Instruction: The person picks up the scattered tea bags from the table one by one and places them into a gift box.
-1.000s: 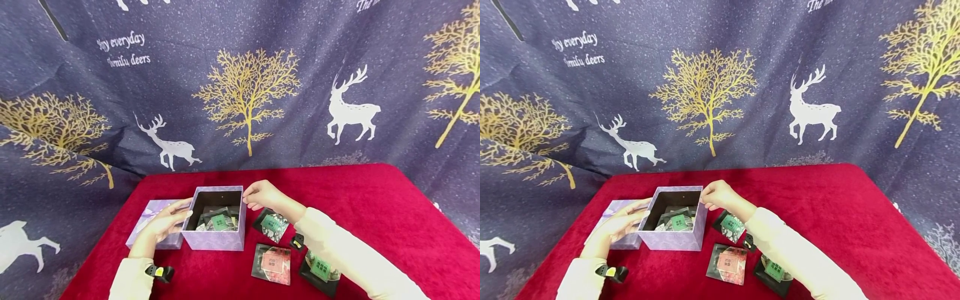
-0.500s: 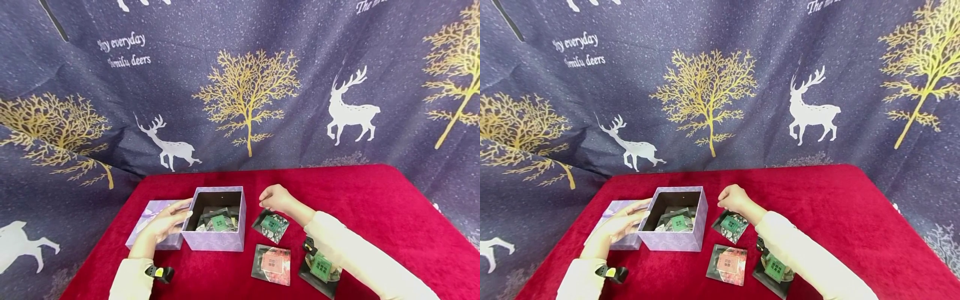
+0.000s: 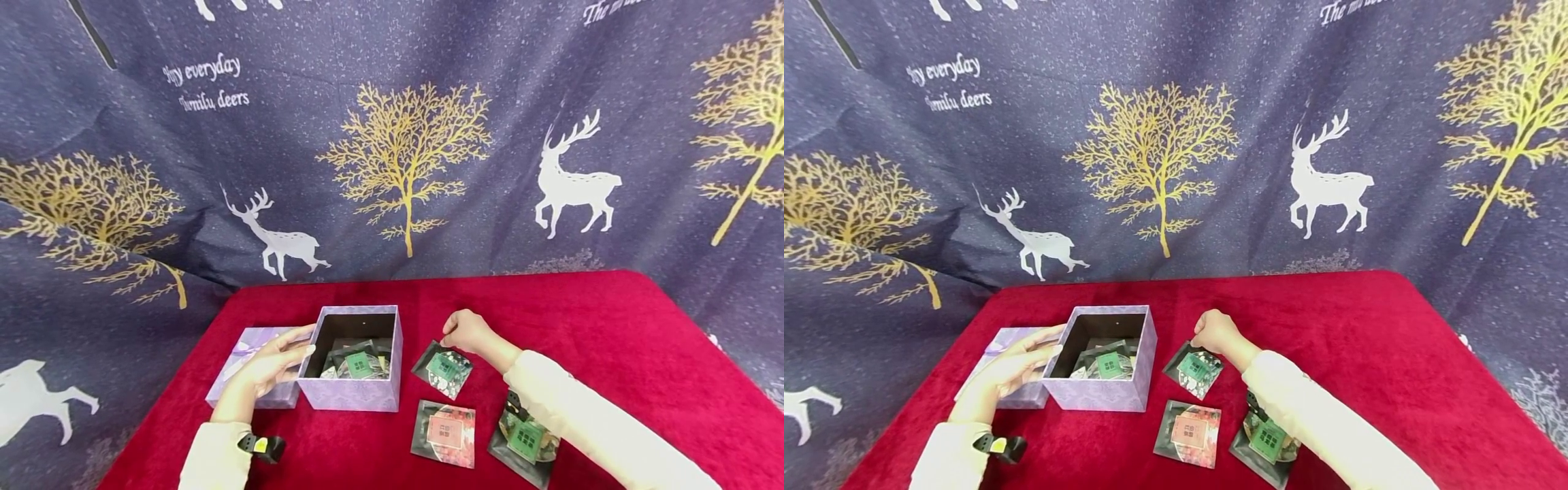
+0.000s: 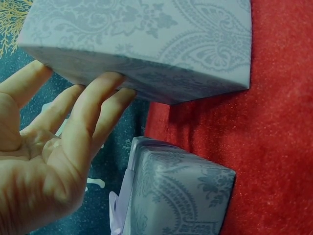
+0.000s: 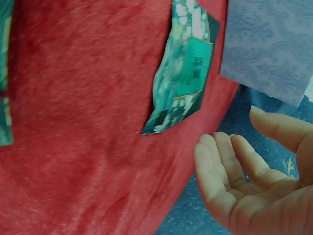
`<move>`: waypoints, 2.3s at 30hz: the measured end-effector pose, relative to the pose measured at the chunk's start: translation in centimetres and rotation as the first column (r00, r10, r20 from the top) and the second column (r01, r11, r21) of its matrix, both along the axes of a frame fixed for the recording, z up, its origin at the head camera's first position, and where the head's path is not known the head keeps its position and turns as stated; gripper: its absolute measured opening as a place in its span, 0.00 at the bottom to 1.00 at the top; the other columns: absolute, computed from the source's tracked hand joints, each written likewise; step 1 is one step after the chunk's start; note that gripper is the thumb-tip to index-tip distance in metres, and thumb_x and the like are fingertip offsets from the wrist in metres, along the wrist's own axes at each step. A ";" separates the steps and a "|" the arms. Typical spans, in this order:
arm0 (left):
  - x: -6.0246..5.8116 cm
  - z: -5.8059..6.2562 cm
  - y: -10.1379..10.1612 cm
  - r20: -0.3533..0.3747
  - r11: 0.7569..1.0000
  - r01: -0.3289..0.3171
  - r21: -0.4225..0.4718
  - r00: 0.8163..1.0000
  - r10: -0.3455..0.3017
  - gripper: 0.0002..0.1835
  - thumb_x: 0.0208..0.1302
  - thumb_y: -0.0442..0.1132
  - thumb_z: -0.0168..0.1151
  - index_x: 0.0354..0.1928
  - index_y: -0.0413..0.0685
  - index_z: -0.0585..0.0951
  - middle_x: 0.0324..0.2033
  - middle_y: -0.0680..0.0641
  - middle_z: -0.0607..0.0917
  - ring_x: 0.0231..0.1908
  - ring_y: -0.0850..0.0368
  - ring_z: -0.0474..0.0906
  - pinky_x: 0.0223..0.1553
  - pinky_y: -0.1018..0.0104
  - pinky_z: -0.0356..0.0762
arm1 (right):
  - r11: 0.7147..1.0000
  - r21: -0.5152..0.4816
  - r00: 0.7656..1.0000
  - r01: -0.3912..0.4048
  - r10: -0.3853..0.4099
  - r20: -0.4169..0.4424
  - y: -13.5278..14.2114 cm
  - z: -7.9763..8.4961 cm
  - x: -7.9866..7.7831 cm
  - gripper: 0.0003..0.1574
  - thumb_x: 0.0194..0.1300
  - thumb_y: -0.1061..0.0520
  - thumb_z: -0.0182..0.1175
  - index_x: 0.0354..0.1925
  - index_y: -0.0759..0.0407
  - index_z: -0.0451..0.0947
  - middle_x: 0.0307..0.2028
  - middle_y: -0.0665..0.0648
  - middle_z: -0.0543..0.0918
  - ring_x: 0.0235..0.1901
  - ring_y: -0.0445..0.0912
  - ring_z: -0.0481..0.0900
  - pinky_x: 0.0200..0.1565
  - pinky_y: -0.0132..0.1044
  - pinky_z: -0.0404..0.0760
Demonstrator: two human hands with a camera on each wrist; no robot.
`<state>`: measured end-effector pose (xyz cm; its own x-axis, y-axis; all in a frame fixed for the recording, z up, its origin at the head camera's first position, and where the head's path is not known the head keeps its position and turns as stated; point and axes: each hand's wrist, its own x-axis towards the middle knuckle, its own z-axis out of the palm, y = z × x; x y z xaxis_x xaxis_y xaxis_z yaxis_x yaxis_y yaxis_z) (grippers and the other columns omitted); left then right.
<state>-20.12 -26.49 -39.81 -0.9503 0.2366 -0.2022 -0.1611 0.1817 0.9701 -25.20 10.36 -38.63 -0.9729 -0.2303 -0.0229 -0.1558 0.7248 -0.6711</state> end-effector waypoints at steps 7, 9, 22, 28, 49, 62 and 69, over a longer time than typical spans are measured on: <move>0.1 0.1 0.0 0.002 1.000 -0.005 0.001 1.000 0.005 0.34 0.67 0.38 0.56 0.72 0.47 0.56 0.67 0.35 0.63 0.61 0.49 0.67 0.52 0.53 0.75 | 0.996 0.072 0.999 -0.050 0.049 0.018 0.2 -1.1 0.1 0.14 0.43 0.62 0.72 0.28 0.65 0.78 0.28 0.58 0.82 0.32 0.50 0.77 0.35 0.37 0.77; 0.1 0.2 0.1 0.003 1.000 -0.007 -0.001 1.000 0.007 0.34 0.67 0.38 0.56 0.72 0.47 0.57 0.67 0.35 0.63 0.62 0.48 0.66 0.52 0.52 0.75 | 0.995 0.084 0.998 -0.058 0.055 0.031 0.1 -1.4 0.1 0.15 0.42 0.62 0.72 0.29 0.65 0.77 0.28 0.57 0.81 0.31 0.50 0.76 0.34 0.37 0.77; 0.2 0.3 0.2 0.002 1.000 -0.019 -0.005 1.000 0.019 0.34 0.66 0.38 0.57 0.72 0.47 0.57 0.67 0.35 0.64 0.61 0.49 0.67 0.51 0.53 0.75 | 0.974 0.218 0.998 -0.065 0.069 -0.013 -0.6 -2.0 0.5 0.23 0.32 0.64 0.77 0.27 0.64 0.73 0.25 0.56 0.78 0.29 0.50 0.76 0.36 0.39 0.77; 0.1 0.2 0.3 0.005 1.000 -0.016 -0.001 1.000 0.016 0.34 0.66 0.38 0.57 0.72 0.46 0.57 0.67 0.35 0.64 0.60 0.50 0.69 0.51 0.53 0.76 | 0.975 0.215 0.997 -0.060 0.068 -0.034 -0.4 -1.9 0.2 0.23 0.28 0.65 0.78 0.21 0.61 0.73 0.21 0.54 0.77 0.26 0.47 0.73 0.32 0.38 0.77; 0.0 0.1 0.2 0.001 1.000 -0.006 0.005 1.000 0.006 0.34 0.66 0.37 0.56 0.72 0.45 0.56 0.67 0.33 0.62 0.59 0.50 0.69 0.50 0.54 0.77 | 0.996 0.034 0.988 -0.088 0.082 0.132 1.3 0.4 -0.8 0.10 0.37 0.74 0.68 0.24 0.66 0.81 0.18 0.56 0.82 0.17 0.43 0.80 0.21 0.35 0.81; 0.1 0.3 0.5 0.004 1.000 -0.025 -0.017 1.000 0.025 0.34 0.66 0.38 0.57 0.72 0.47 0.58 0.66 0.34 0.64 0.62 0.45 0.66 0.51 0.52 0.75 | 0.987 -0.140 0.957 -0.083 0.118 0.265 3.1 1.2 -0.4 0.09 0.46 0.75 0.66 0.31 0.72 0.81 0.20 0.58 0.83 0.19 0.43 0.80 0.26 0.40 0.83; 0.3 0.4 0.4 0.000 0.999 -0.027 -0.020 1.000 0.027 0.34 0.66 0.39 0.57 0.72 0.47 0.57 0.66 0.35 0.64 0.63 0.44 0.65 0.51 0.52 0.74 | 0.966 -0.237 0.946 -0.105 0.171 0.276 4.6 1.5 -0.6 0.09 0.49 0.73 0.65 0.33 0.76 0.80 0.22 0.57 0.83 0.23 0.45 0.81 0.28 0.41 0.84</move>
<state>-19.79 -26.11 -39.36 -0.9565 0.2063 -0.2064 -0.1661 0.1966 0.9663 -25.77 14.91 -37.15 -0.8888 -0.3932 -0.2356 -0.0173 0.5425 -0.8399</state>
